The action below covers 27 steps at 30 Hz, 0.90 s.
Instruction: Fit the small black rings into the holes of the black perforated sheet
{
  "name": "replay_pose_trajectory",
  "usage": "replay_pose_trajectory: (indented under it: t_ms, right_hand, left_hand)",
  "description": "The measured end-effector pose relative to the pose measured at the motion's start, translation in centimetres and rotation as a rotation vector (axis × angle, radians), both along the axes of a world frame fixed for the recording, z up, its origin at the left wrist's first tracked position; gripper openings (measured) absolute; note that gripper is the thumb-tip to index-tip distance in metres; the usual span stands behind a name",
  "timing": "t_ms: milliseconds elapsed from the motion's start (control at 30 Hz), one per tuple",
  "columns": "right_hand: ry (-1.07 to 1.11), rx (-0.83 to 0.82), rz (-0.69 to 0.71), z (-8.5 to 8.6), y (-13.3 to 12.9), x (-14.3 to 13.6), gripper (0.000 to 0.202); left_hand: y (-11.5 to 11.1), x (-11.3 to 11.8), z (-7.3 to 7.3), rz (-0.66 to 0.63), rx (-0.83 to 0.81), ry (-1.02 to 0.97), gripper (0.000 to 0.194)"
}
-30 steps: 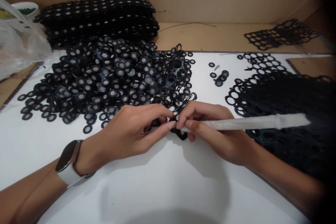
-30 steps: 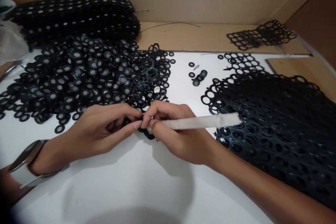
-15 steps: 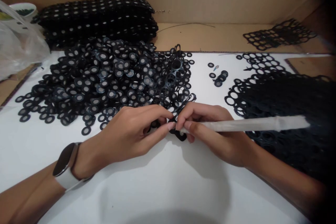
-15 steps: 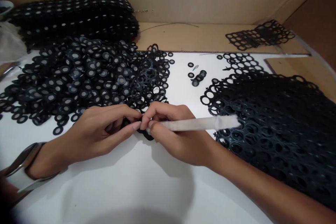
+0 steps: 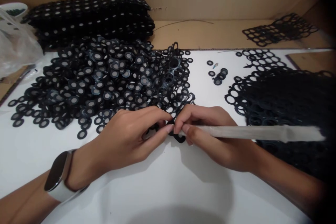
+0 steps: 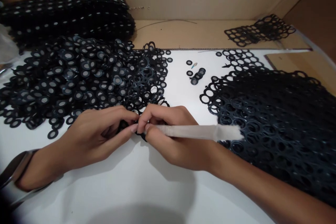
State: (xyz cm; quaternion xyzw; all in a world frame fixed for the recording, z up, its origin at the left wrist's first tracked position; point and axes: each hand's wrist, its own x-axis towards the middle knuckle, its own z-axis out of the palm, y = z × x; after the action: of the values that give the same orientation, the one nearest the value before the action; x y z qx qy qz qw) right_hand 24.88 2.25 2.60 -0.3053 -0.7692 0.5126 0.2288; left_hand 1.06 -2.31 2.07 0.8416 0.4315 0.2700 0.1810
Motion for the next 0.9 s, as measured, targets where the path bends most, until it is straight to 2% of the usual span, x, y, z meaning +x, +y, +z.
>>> replay_pose_trajectory:
  t_ms: [700,900]
  right_hand:
    - [-0.013,0.262,0.022,0.34,-0.59,-0.38,0.018]
    - [0.040,0.303,0.024,-0.20,-0.77,-0.37,0.018]
  left_hand:
    - [-0.24,-0.02,-0.45,0.004,0.029,0.036,0.014]
    - [-0.27,0.02,-0.49,-0.006,0.027,0.038,0.016]
